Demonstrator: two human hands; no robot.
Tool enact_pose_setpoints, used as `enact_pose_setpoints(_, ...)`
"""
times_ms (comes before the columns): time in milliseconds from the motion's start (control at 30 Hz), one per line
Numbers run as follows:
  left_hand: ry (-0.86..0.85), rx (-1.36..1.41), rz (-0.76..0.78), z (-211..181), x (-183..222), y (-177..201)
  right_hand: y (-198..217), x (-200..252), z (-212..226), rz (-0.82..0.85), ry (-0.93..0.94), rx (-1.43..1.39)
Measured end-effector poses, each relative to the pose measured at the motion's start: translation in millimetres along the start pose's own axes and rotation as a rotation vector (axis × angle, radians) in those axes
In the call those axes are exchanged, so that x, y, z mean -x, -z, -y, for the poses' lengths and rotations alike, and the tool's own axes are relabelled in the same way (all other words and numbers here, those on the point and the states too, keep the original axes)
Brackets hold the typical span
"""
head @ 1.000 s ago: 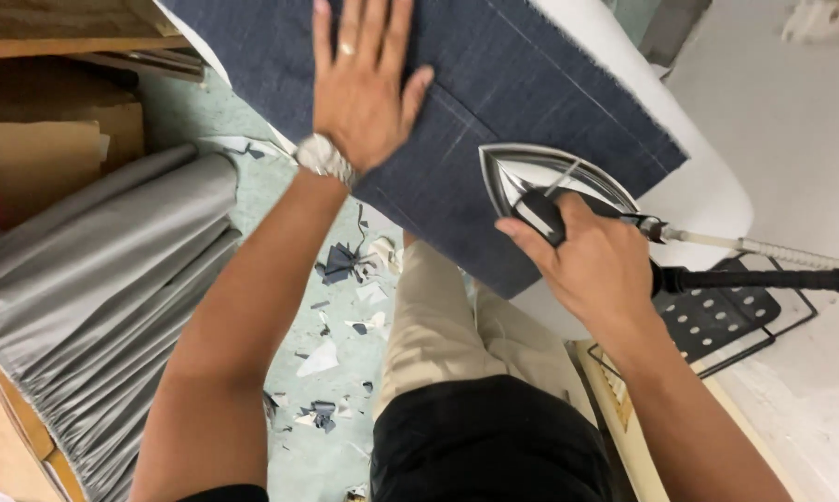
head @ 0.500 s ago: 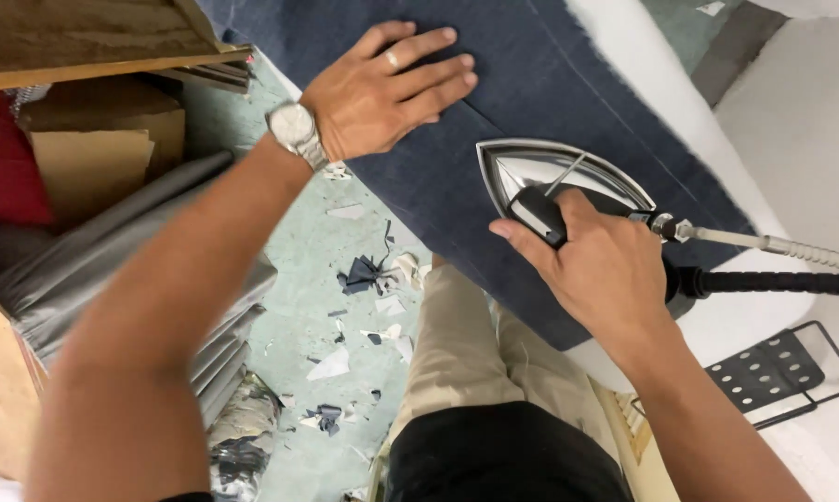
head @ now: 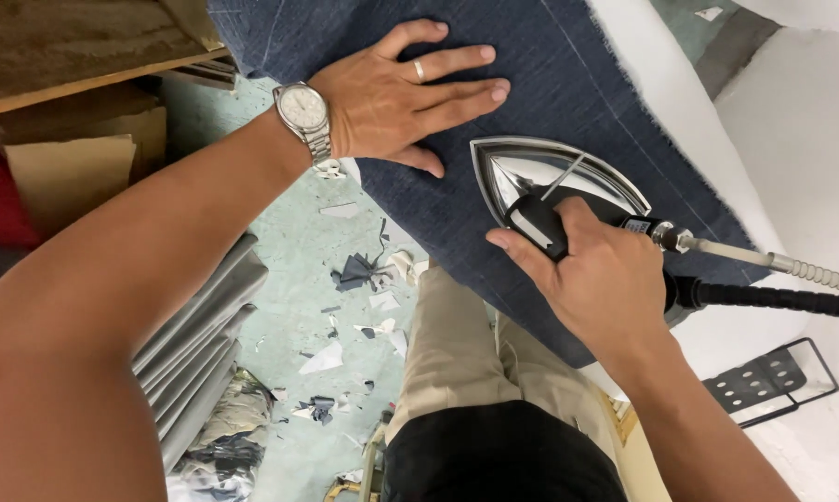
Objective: Ironing denim fabric pieces on an ironing board in a factory setting.
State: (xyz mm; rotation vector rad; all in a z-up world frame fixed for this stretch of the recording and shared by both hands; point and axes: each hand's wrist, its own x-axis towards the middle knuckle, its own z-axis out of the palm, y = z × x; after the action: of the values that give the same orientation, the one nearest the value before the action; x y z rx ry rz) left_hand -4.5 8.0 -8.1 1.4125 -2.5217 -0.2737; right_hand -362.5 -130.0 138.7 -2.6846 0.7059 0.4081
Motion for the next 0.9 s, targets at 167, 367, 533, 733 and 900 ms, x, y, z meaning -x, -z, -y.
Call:
enact_pose_setpoints(167,-0.008,-0.011,-0.015,-2,1,10,6,-20,15,0.017,-0.011,-0.006)
enact_pose_setpoints(367,0.337,0.181,-0.273,-26,19,42,11,-62,40,0.000,-0.012,-0.020)
enact_pose_setpoints(533,0.722,0.240,-0.527,-82,25,68,16,-65,37,0.091,-0.011,-0.034)
enact_pose_setpoints(733,1.001,0.313,-0.862,-153,-29,46,10,-40,12,-0.047,0.082,-0.055)
enact_pose_setpoints(900,0.993,-0.093,-0.204,-189,-82,-20,-18,53,-64,0.039,-0.063,0.046)
